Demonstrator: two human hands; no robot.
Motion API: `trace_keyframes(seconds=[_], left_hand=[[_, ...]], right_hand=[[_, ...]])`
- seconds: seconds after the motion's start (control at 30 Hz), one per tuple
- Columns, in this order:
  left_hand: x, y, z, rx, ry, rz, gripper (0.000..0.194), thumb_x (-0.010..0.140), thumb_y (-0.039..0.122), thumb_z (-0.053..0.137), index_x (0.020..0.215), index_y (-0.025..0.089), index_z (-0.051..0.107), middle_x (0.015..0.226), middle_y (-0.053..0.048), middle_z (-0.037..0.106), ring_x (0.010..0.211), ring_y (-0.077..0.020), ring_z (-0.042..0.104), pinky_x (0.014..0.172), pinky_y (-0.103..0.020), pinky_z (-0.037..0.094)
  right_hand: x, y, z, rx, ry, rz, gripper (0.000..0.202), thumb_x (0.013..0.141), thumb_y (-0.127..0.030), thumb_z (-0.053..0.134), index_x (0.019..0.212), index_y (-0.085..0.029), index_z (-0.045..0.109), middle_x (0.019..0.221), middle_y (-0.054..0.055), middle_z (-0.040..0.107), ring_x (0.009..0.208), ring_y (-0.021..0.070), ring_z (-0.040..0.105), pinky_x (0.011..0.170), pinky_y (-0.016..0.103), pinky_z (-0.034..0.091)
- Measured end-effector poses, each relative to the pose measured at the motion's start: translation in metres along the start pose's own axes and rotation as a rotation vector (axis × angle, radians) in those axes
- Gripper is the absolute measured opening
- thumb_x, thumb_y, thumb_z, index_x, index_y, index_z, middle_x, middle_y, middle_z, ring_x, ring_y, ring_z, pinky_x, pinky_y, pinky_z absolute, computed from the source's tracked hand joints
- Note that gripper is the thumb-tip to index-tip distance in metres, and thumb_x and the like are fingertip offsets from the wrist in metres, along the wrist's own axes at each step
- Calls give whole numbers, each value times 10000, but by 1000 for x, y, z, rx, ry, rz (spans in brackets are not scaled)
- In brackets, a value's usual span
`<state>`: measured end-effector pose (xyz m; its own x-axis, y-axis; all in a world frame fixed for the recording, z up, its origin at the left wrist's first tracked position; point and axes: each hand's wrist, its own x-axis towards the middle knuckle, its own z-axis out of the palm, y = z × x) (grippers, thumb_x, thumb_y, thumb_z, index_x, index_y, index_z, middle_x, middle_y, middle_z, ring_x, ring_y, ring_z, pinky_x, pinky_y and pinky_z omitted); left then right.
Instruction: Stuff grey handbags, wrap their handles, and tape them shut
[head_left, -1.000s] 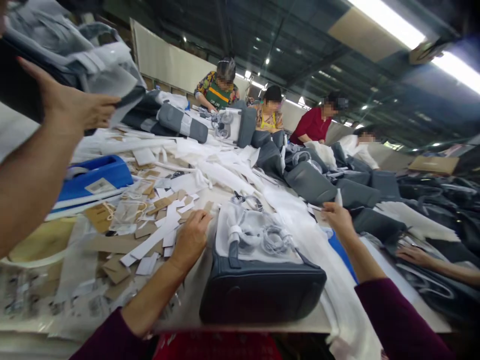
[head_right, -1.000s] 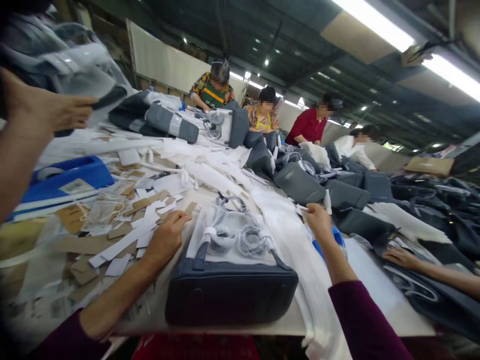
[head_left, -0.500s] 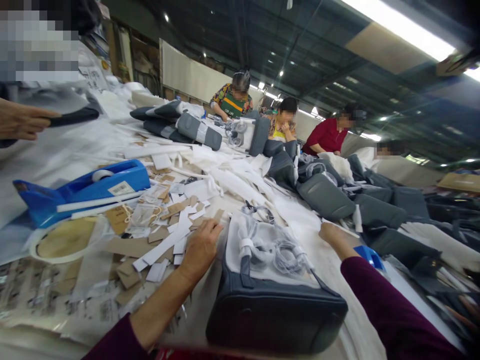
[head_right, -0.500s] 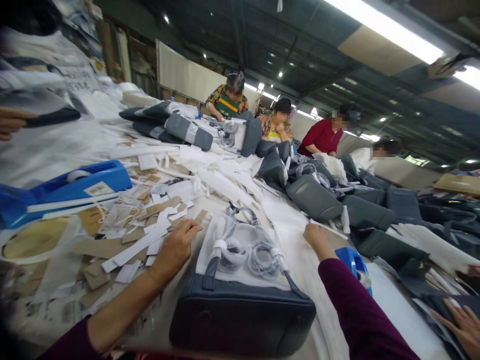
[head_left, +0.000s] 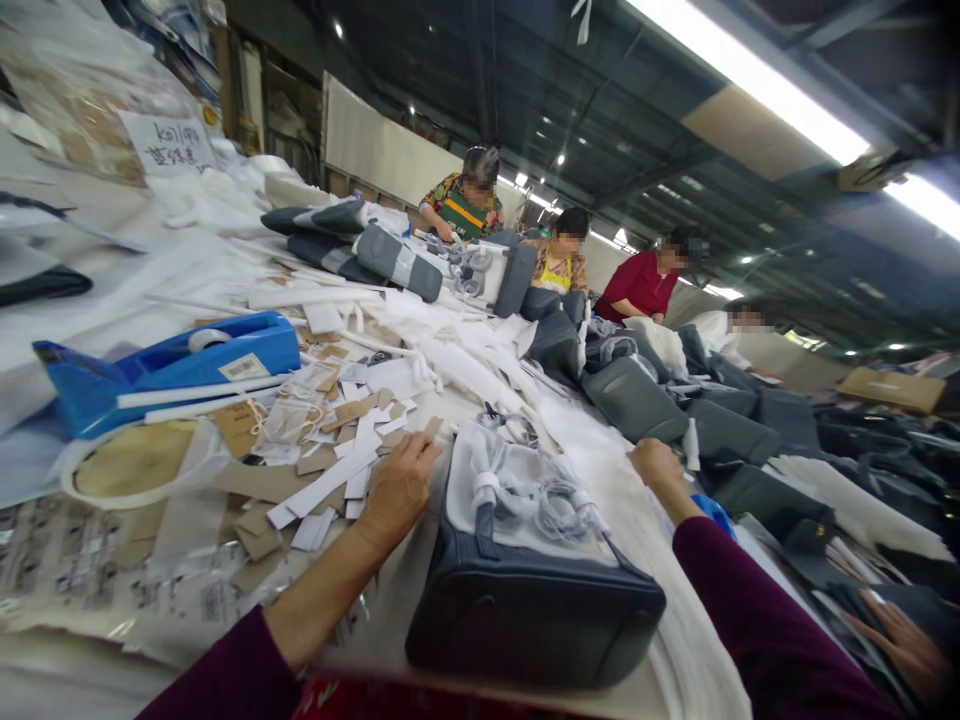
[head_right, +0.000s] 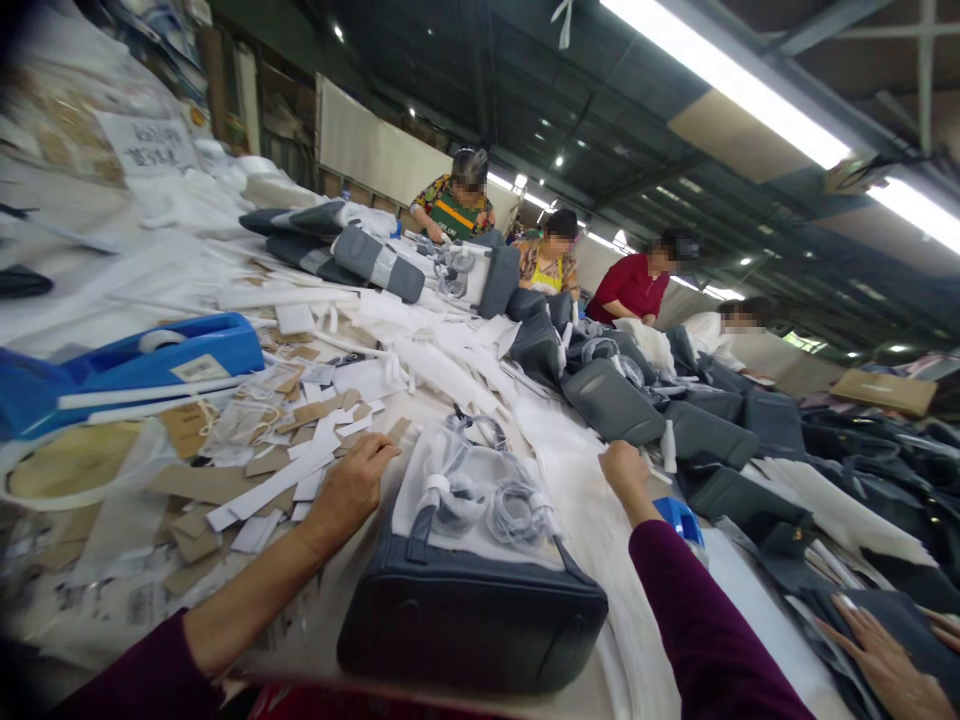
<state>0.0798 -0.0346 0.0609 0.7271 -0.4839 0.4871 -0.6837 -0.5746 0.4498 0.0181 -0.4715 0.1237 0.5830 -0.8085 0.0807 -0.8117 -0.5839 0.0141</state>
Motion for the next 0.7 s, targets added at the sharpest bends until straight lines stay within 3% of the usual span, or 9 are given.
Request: trace_keyframes(seconds=[0.07, 0.17, 0.27, 0.37, 0.43, 0.5, 0.57, 0.63, 0.7], left_hand=[[0, -3, 2, -46, 42, -1, 330, 855, 19, 377, 1064, 135, 604, 1074, -110, 565, 1052, -233, 540, 957, -399, 475], [4, -8, -1, -192, 139, 16, 282, 892, 103, 411, 1107, 147, 587, 1132, -107, 566, 1111, -229, 538, 1000, -415, 460], [12, 4, -25, -384, 235, 63, 267, 906, 143, 426, 1106, 165, 601, 1153, -96, 586, 1138, -214, 544, 1024, -407, 451], [13, 52, -68, -498, 229, 166, 357, 901, 210, 501, 1255, 181, 539, 1291, -107, 542, 1231, -232, 489, 1082, -425, 397], [6, 101, -95, -513, 170, 290, 645, 849, 302, 617, 1428, 177, 360, 1427, -134, 430, 1336, -275, 373, 1148, -462, 294], [-7, 151, -111, -497, 81, 387, 873, 801, 371, 680, 1497, 157, 199, 1481, -165, 352, 1373, -307, 302, 1153, -482, 260], [-24, 189, -113, -498, 39, 435, 835, 824, 319, 626, 1499, 128, 173, 1423, -174, 419, 1333, -309, 340, 1129, -495, 267], [-43, 212, -105, -476, -19, 452, 639, 824, 198, 546, 1425, 128, 341, 1256, -149, 559, 1197, -289, 464, 1069, -479, 323], [-65, 223, -89, -429, -115, 480, 475, 800, 142, 525, 1274, 166, 506, 1095, -101, 635, 1035, -255, 546, 977, -430, 389]], right_hand=[[-10, -4, -16, 159, -43, -16, 266, 867, -241, 531, 1006, -62, 670, 1062, 272, 659, 1039, 371, 635, 820, 435, 506], [-37, -8, -43, 423, -143, -127, 257, 930, -243, 441, 1054, -98, 613, 953, 176, 710, 856, 225, 693, 722, 292, 537], [-80, -9, -78, 751, -283, -298, 287, 916, -326, 508, 1112, -123, 560, 933, 130, 716, 675, 149, 664, 566, 218, 509], [-143, -10, -122, 1111, -552, -503, 489, 792, -443, 689, 1141, -127, 558, 863, 105, 703, 543, 121, 589, 423, 190, 408], [-193, -10, -151, 1200, -680, -569, 544, 778, -469, 713, 1187, -146, 555, 858, 86, 697, 523, 110, 577, 401, 175, 383], [-245, -5, -177, 1233, -770, -603, 539, 809, -459, 694, 1240, -176, 538, 855, 70, 692, 507, 107, 582, 391, 166, 381], [-292, 11, -194, 1225, -875, -605, 521, 824, -450, 682, 1251, -188, 541, 805, 55, 683, 459, 104, 571, 368, 159, 378], [-330, 41, -199, 1176, -973, -518, 489, 816, -444, 691, 1213, -183, 578, 779, 55, 677, 467, 112, 587, 386, 163, 421], [-355, 83, -190, 1126, -1034, -382, 481, 772, -445, 726, 1161, -182, 623, 819, 74, 687, 603, 165, 660, 508, 209, 525]])
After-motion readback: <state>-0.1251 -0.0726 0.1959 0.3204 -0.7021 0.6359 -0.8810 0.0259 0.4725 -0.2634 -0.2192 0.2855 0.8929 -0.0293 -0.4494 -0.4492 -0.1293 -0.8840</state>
